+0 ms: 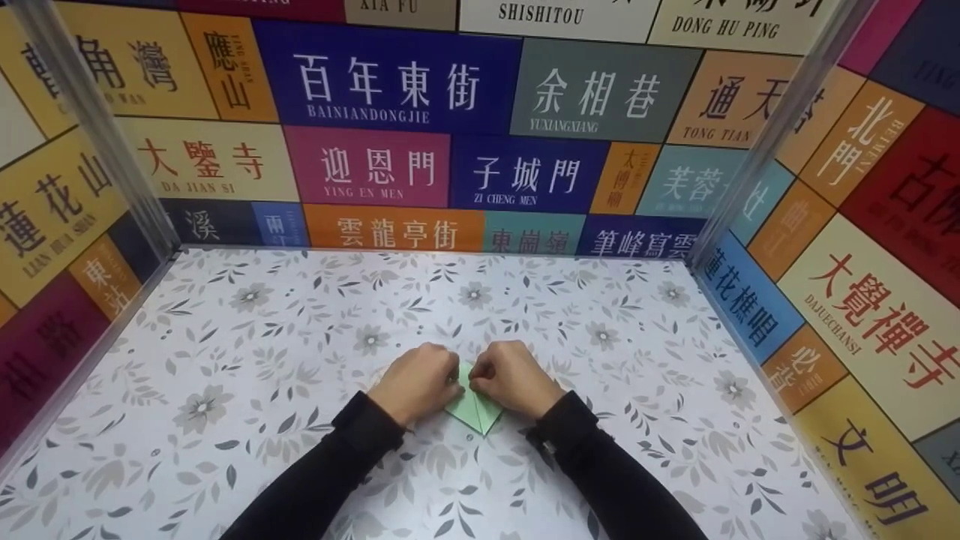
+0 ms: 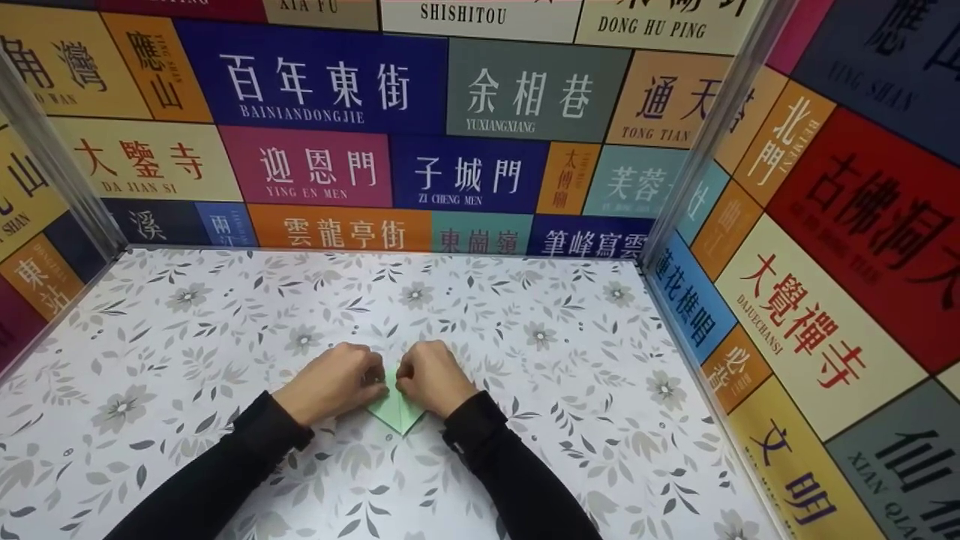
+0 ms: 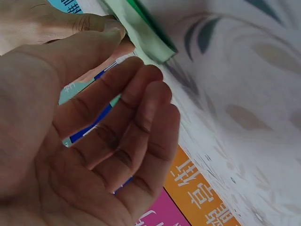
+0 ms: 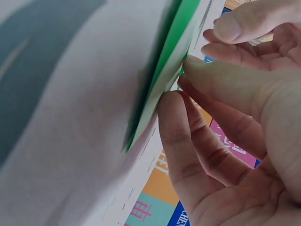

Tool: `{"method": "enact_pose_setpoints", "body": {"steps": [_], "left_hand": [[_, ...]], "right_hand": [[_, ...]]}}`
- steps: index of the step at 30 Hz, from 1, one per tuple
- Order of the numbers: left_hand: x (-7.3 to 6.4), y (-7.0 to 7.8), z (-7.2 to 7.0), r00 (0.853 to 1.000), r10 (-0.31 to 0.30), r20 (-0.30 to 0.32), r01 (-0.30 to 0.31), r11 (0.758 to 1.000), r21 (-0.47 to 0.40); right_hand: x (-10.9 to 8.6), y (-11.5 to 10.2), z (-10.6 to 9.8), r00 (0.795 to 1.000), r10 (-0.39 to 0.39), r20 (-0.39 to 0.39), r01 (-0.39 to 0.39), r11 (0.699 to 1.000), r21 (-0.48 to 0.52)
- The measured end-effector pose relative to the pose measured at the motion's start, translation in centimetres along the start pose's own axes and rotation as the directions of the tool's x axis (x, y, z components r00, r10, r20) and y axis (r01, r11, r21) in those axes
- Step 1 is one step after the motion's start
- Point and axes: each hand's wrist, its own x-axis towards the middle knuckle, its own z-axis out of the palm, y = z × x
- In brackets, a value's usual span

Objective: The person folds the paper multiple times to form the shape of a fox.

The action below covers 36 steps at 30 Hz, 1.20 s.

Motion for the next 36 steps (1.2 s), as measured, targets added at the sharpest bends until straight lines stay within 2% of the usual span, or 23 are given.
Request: {"method": "enact_pose_setpoints", "body": {"steps": [3,7,25,30,36], "left_hand": [[0.18,0.19,0.24,0.999,-0.032,-0.009,0.032,0.999,0.009],[0.23,0.36,0.41,0.999,-0.040,-0.030,0.040,0.999,0.002],[0.24,0.31,0.85,0.989,-0.135,-0.068,0.133,0.991,-0.031],[0.12,0.33,0.89,0.986,-0.145,-0.087,0.142,0.989,-0.042],[0.05,0.22,1.04,0.984,-0.157,-0.079,0.153,0.986,-0.059]], "right_hand": [[-0.01,0.01,0.04,1.000,-0.011,-0.007,0.011,1.000,-0.013],[-0.07,0.07,-0.07,1.000,-0.014,-0.010,0.014,0.999,-0.032],[-0.87,-0.45,-0.80,0.998,0.045,-0.033,-0.048,0.995,-0.086],[-0.78,-0.41,-0.63,0.998,0.055,-0.036,-0.057,0.996,-0.067],[-0.77,-0.35,-0.58,0.997,0.069,-0.033,-0.071,0.996,-0.044]]}}
